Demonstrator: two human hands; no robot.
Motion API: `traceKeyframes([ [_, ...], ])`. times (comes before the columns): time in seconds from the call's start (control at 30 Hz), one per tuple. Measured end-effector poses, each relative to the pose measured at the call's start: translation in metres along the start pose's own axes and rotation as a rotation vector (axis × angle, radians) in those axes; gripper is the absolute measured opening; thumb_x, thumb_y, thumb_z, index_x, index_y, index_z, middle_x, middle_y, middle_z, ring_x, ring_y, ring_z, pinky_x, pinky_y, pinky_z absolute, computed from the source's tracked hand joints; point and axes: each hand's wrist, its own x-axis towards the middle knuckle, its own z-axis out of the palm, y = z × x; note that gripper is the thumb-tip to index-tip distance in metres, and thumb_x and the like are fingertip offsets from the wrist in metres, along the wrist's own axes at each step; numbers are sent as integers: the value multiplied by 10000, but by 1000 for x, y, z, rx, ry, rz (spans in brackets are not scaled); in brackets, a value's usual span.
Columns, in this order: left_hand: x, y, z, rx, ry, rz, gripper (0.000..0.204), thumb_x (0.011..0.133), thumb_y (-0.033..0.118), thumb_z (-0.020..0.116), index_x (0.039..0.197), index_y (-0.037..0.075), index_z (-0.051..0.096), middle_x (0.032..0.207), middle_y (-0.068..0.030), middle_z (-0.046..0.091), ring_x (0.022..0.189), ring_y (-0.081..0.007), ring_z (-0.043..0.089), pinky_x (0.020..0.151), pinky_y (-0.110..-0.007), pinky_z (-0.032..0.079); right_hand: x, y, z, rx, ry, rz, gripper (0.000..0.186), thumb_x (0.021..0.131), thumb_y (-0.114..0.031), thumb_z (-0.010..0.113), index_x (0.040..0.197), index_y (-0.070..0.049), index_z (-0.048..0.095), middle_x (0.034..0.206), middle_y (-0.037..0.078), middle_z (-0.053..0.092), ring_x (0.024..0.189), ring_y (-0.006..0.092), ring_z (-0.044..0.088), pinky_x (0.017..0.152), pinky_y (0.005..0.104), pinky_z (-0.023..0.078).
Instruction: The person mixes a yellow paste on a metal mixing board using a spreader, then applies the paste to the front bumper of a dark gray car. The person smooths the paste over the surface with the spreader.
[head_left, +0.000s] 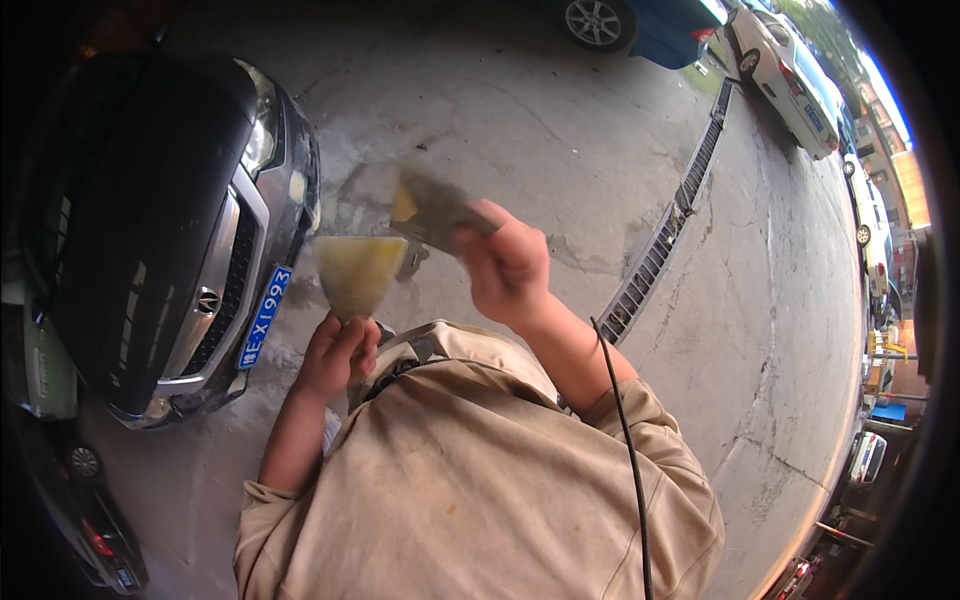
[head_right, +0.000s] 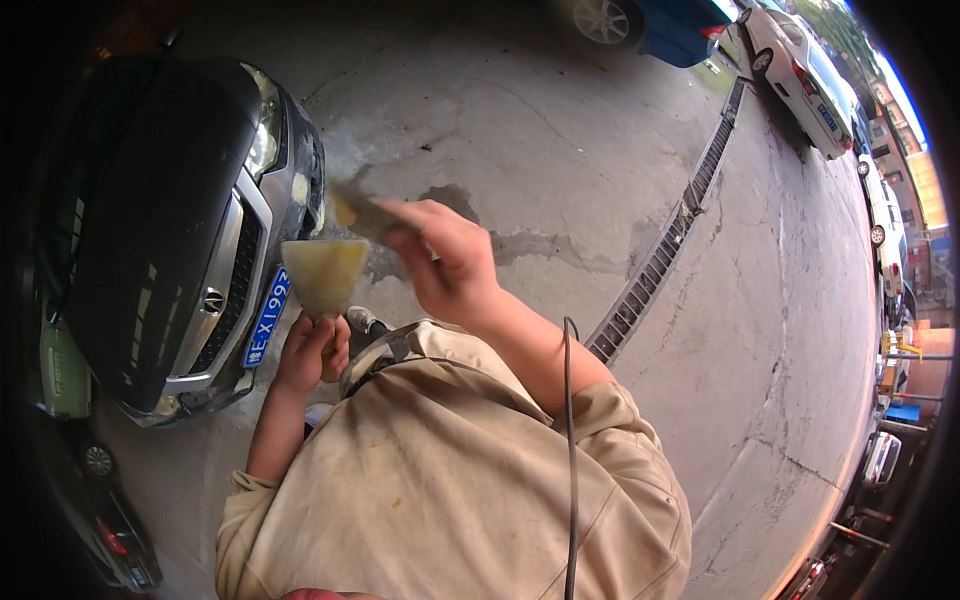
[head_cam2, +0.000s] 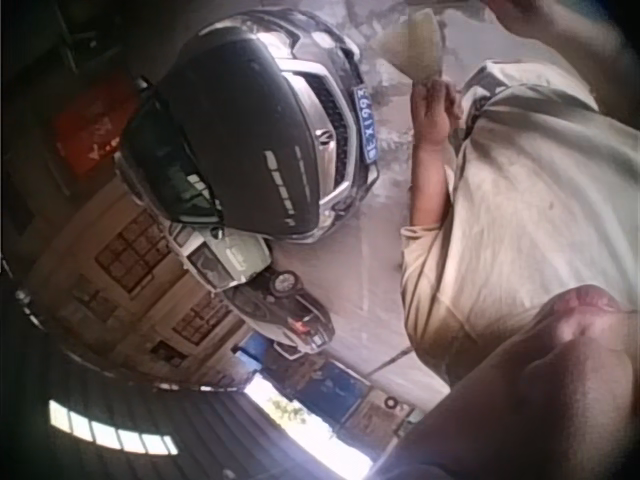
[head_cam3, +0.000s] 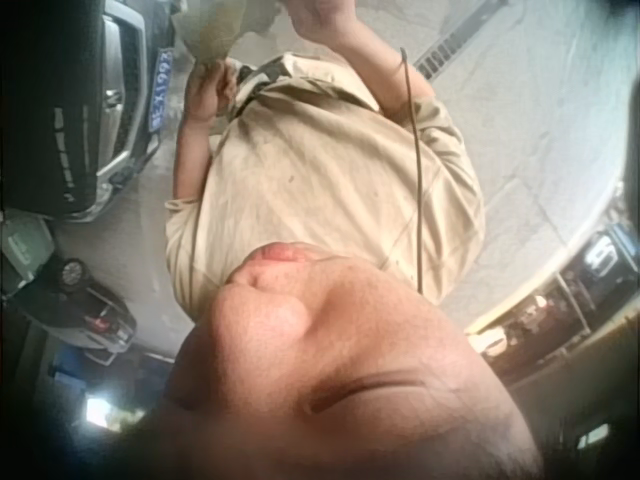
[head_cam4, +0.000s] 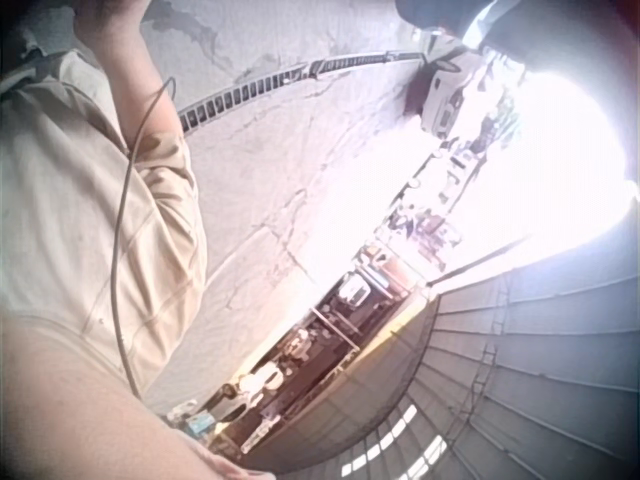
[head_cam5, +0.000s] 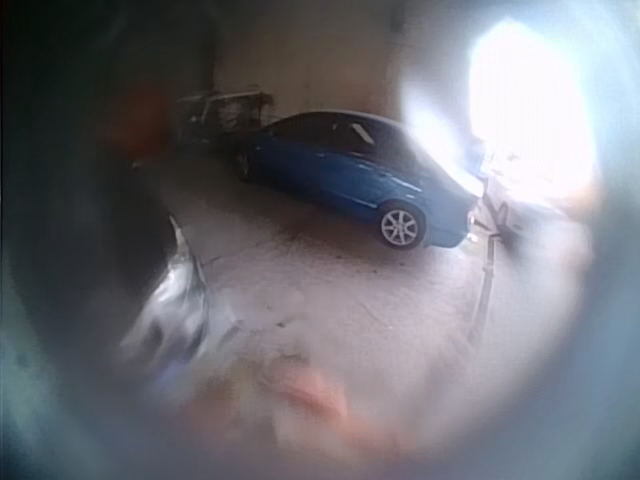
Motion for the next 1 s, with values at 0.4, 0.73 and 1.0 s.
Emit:
traceKeyframes([
  [0.4, -16, -1, -3, -62, -81, -92, 130, 1139, 194, 491, 1095, 72, 499, 823, -12, 493, 591, -80, 437, 514, -260, 361, 6, 1, -22, -583, -683, 26, 404, 942, -49, 688, 1344, -79, 720, 911, 145, 744, 822, 359, 686, 757, 476, 581],
  [0.73, -2, -12, 20, 59, 191, 20, 184, 1123, 271, 574, 1213, 120, 518, 831, 13, 524, 574, -65, 443, 521, -252, 381, -31, -4, 29, -717, -366, -463, 652, 785, -169, 679, 1426, -53, 670, 1403, 60, 660, 995, 232, 604, 896, 360, 533],
  [1.0, 2, -13, 20, 3, 197, -30, 176, 1086, 206, 613, 1194, 113, 511, 766, 19, 496, 559, -67, 433, 499, -258, 365, -24, 1, 26, -778, -378, -390, 654, 790, -177, 667, 1431, -50, 657, 1417, 36, 664, 1040, 233, 593, 917, 357, 525],
])
